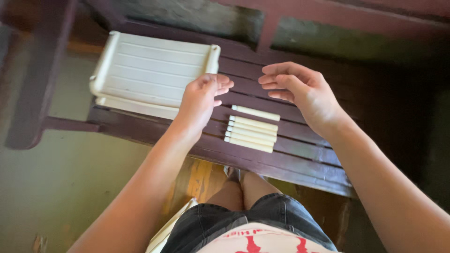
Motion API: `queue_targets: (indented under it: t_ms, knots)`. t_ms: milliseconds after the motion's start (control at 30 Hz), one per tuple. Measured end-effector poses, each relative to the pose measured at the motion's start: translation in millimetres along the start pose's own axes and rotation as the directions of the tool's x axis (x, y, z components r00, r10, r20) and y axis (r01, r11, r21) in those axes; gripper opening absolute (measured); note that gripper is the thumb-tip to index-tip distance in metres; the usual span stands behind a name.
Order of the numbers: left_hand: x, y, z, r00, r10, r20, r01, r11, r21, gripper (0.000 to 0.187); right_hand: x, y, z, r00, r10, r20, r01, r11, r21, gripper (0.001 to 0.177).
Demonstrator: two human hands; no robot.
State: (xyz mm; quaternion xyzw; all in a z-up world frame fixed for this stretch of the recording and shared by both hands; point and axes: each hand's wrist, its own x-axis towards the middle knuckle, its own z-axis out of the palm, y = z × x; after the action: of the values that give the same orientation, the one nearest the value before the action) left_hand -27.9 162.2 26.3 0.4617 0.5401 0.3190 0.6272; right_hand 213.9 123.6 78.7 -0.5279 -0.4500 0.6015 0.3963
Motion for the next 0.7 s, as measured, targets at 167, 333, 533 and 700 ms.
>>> queue_targets:
  t_ms: [167, 333, 533, 700]
  knots:
    - [-41.0, 38.3, -4.0, 0.989, 0.080, -0.125, -0.089, 0.994, -0.066, 0.028, -8.8, -40.7, 20.2, 0.988, -0.096, 0.124, 0.089, 0.994, 0.062, 0.035]
    - [-78.9, 53.2, 4.0, 0.933, 0.197, -0.300, -0.237, 0.966, -0.101, 0.027, -23.1, -67.8, 28.6, 0.957, -0.122, 0.265, 0.110, 0.992, 0.059, 0.037]
    - [-137.7, 45.4, 35.9, 0.854, 0.154, -0.497, -0.256, 0.956, -0.144, 0.027, -40.8, -74.4, 23.0, 0.875, -0.124, 0.468, 0.119, 0.992, 0.040, 0.037]
    - [-191.8, 30.4, 61.3, 0.748, 0.103, -0.656, -0.279, 0.945, -0.170, 0.029, -52.3, -65.5, 26.5, 0.762, -0.100, 0.640, 0.099, 0.994, 0.038, 0.037]
